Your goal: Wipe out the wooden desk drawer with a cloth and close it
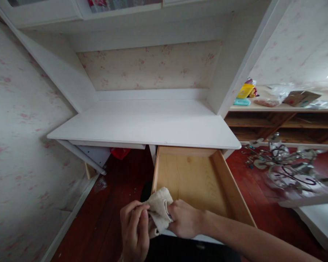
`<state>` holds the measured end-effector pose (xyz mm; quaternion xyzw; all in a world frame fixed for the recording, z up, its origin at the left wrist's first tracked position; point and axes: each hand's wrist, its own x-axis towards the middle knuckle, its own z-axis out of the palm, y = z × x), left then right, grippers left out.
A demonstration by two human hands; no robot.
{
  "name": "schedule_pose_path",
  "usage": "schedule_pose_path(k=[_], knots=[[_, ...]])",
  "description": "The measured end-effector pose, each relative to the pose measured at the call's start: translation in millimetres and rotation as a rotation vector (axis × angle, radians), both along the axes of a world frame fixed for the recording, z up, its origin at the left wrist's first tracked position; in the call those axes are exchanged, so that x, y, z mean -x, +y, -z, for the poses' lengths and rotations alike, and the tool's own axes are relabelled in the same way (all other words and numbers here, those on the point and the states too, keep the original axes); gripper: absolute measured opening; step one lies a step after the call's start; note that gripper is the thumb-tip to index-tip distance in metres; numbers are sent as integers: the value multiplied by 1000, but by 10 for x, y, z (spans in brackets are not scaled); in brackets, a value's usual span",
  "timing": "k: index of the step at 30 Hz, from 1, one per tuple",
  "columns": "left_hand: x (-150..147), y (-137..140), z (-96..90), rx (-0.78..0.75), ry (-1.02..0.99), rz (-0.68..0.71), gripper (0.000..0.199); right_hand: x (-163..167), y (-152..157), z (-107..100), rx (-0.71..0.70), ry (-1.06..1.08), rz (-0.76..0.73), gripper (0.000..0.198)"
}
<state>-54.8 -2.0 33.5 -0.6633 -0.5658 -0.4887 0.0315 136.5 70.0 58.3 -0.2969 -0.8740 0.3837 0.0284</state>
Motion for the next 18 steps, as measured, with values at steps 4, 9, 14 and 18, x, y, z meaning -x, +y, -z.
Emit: schedule_pose_path(k=[4,9,14,18], knots=[[-110,87,53,122,24,35,17,-537,-84,-50,93,-55,86,15],[-196,158,52,228,304,189,14,-1343,-305,-276,92,-147,238,20],[-220,147,84,248,419,238,21,-1950,-459,-492,-60,-329,376,28],[-181,145,135,330,449,284,28,-2183,-375,-586,-184,-416,446,34]])
